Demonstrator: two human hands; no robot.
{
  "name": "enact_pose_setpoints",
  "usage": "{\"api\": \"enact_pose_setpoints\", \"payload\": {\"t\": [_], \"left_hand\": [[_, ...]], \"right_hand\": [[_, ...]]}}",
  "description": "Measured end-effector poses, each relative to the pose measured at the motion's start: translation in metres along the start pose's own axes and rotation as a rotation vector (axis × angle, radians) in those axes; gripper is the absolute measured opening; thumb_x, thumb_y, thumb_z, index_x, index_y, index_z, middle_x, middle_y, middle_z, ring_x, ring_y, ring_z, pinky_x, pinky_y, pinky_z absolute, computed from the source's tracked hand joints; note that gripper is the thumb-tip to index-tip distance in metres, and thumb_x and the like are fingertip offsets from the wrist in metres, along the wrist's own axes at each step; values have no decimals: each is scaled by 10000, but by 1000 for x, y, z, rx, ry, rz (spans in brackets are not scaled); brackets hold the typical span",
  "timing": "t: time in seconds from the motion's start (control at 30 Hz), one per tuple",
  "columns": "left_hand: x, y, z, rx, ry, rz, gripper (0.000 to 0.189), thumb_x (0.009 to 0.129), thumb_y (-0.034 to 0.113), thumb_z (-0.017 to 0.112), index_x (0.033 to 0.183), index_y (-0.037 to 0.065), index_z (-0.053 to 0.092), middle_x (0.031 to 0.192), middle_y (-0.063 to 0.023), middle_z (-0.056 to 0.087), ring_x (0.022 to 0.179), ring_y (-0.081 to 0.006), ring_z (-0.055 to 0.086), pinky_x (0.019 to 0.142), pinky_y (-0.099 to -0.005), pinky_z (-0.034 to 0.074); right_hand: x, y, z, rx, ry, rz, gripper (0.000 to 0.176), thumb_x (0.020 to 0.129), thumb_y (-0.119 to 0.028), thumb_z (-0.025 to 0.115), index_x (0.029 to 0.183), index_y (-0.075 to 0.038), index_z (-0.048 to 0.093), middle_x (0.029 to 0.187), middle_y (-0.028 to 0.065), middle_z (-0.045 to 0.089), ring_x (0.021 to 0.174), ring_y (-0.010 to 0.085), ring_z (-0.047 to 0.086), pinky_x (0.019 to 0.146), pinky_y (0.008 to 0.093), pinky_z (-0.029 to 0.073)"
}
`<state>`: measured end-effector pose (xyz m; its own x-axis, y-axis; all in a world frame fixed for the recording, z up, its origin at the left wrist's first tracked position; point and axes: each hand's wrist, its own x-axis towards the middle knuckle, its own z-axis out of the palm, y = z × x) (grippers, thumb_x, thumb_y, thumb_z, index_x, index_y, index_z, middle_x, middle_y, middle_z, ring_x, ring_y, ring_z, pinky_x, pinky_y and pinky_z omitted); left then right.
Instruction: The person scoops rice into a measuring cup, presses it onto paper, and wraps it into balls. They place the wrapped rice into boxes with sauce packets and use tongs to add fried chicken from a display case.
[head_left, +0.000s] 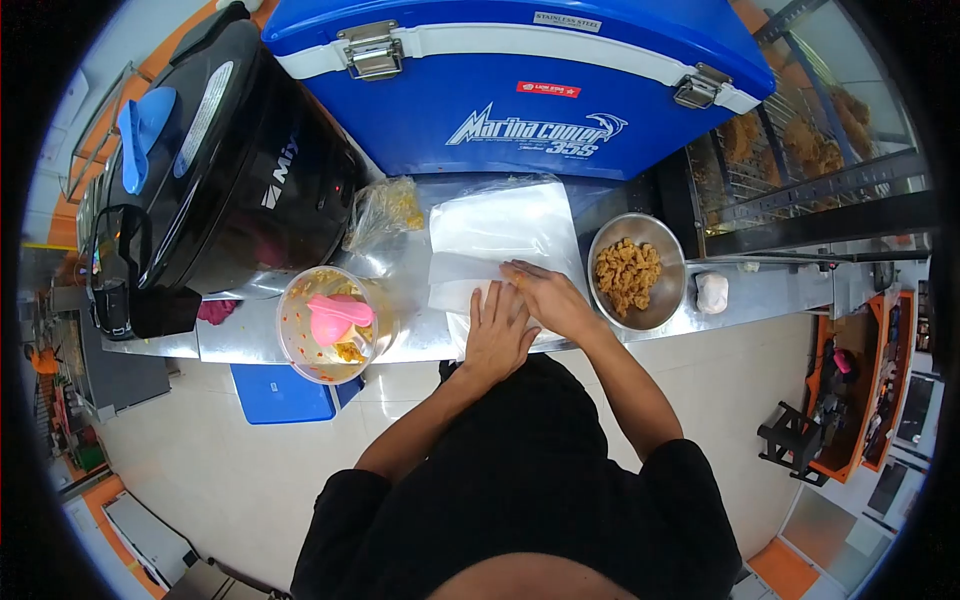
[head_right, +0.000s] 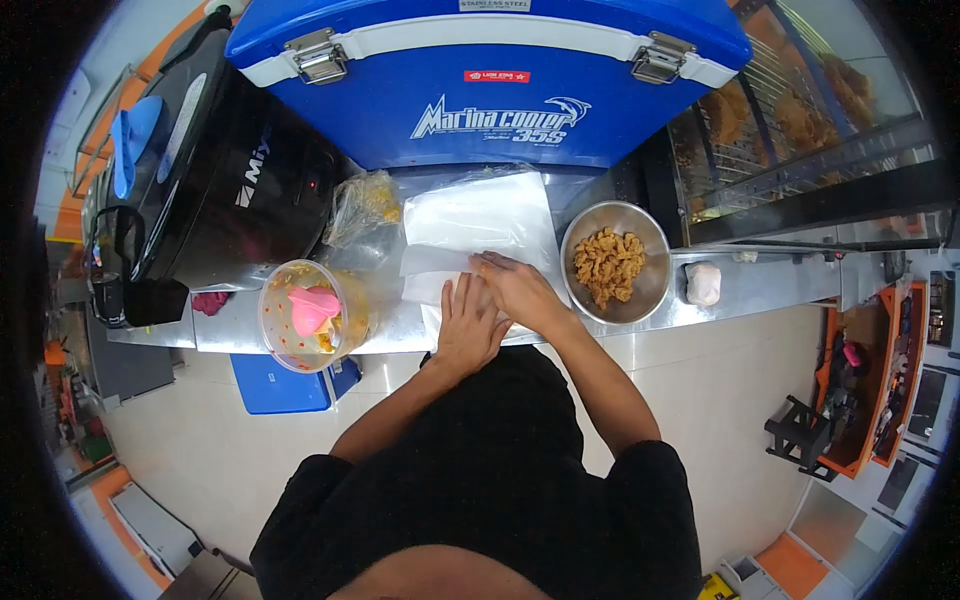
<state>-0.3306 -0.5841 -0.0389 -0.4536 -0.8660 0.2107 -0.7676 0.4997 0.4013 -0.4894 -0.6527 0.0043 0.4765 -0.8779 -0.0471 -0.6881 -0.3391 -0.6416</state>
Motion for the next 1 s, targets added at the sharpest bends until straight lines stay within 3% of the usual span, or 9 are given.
{"api": "enact_pose_setpoints", "payload": {"t": [0.1,0.17,0.4,0.47,0.67,0.7,0.8,0.9,1.0], "left_hand": [[-1,2,-8,-55,29,-97,635,937,399,634,1373,-48,518,1469,-245,432,1422,-423,342,1178,-630,209],[-2,-1,-12,-20,-11,-62,707,919,361,654,1394,-122,454,1426,-326,429,1423,-465,319,1183,-620,193],[-3,-7,-12,-9,-205,-99,622,904,292,653,1346,-106,472,1351,-285,500,1369,-446,401,1179,-616,235],[-7,-10,-5,-97,43,-31,559,888,229,668,1290,-117,493,1279,-286,519,1297,-471,438,1171,-603,267],[-16,-26,-16,-314,47,-221,539,839,119,720,1266,-111,486,1249,-315,487,1189,-506,464,1041,-589,369],[-25,-30,-2,-208,303,-179,530,819,135,751,1234,-90,510,1252,-305,487,1203,-484,465,1020,-567,358],[-34,-29,-13,-117,427,-157,499,864,177,725,1259,-44,515,1295,-278,499,1234,-440,464,1063,-563,288],[-6,-16,-52,75,76,-83,574,925,256,657,1402,-15,488,1459,-246,456,1379,-408,402,1120,-566,201],[-13,-30,-33,29,-62,-60,615,970,296,585,1492,7,436,1567,-217,386,1477,-375,320,1145,-576,149]], "right_hand": [[0,-2,0,-4,14,-14,432,902,-49,534,1324,0,612,1370,214,609,1290,350,576,1083,433,474],[-1,-5,2,-5,22,-18,429,897,-53,542,1315,3,616,1366,215,613,1285,350,580,1088,430,470],[-15,-11,29,-236,123,-128,407,911,-80,569,1299,27,625,1377,187,619,1313,315,573,1148,425,421],[-18,-9,34,-229,144,-104,420,903,-82,575,1305,31,619,1392,176,611,1325,305,565,1156,425,412],[-28,-11,44,-248,166,-110,470,893,-102,602,1348,18,599,1452,166,564,1387,293,503,1182,450,374],[-30,-12,45,-258,189,-120,476,881,-99,605,1340,24,603,1447,171,567,1391,296,497,1186,459,362],[-30,-16,43,-258,209,-121,480,877,-111,607,1335,32,606,1447,178,565,1401,302,484,1192,472,343],[-32,-15,44,-258,158,-117,500,904,-151,604,1368,30,576,1460,195,546,1412,316,468,1197,477,326],[-38,-20,38,-183,194,-48,551,940,-201,594,1436,21,506,1484,226,507,1423,341,448,1205,486,302]]}}
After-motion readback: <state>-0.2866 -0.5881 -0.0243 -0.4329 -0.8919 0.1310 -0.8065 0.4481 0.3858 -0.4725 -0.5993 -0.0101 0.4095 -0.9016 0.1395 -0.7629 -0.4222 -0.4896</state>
